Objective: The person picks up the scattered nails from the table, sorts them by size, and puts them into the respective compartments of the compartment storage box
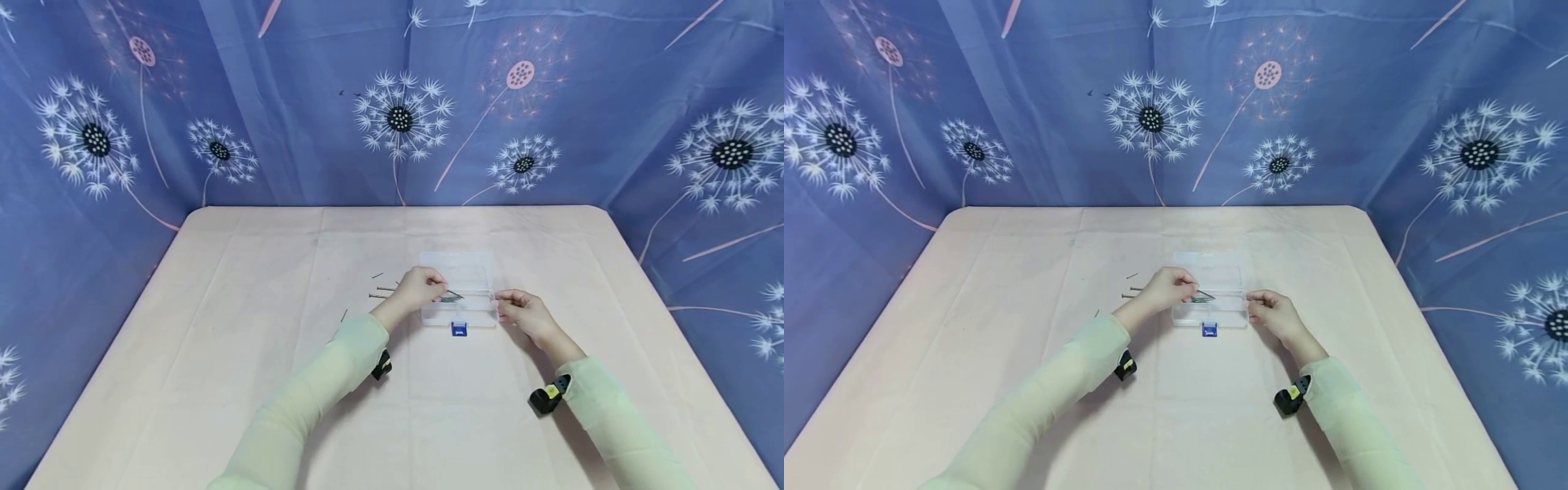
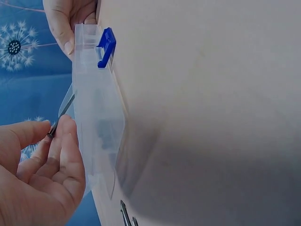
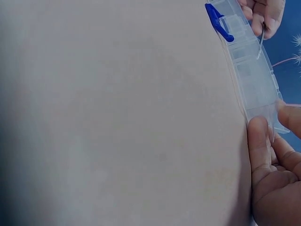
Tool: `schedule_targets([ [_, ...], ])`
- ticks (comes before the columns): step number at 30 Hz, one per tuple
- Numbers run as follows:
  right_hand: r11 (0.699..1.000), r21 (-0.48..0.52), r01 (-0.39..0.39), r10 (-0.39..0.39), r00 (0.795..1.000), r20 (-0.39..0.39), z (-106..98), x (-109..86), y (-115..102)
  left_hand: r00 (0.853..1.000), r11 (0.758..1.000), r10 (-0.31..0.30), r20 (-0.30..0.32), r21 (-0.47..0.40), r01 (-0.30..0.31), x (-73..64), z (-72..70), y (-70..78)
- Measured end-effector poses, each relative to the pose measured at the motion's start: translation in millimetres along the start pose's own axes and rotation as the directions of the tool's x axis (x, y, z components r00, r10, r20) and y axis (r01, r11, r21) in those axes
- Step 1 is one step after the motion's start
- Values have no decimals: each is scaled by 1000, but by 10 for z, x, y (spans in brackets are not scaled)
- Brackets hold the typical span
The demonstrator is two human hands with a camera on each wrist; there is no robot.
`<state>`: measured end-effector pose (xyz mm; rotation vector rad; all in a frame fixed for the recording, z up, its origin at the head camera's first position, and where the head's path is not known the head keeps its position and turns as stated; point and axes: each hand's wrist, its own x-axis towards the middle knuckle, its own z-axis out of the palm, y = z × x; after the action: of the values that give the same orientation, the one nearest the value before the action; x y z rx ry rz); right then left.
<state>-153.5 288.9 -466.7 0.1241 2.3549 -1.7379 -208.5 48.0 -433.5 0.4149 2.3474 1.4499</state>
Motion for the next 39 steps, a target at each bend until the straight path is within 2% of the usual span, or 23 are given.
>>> schedule_targets([
  [5,1000,7,3,-3,1000,6,11,-4,-5,1000,999,20,7,47,-21,21,50,41],
  [13,1000,-8,-4,4,1000,0,20,0,-5,999,983,38,14,179,-40,51,115,64],
  [21,1000,-22,-7,7,1000,-8,8,8,-3,1000,974,5,2,228,-5,44,117,107],
  [24,1000,-21,-16,16,1000,-7,7,17,-5,1000,966,11,-7,260,-9,48,111,113],
  [31,999,-36,-29,29,1000,-4,12,22,-15,998,970,58,3,238,-57,35,31,68],
  [35,999,-32,-25,25,1000,-8,14,24,-13,996,974,89,5,207,-88,13,-73,27],
  [39,999,-38,-24,24,1000,-8,7,29,-6,996,978,92,-18,188,-87,-33,-193,16],
])
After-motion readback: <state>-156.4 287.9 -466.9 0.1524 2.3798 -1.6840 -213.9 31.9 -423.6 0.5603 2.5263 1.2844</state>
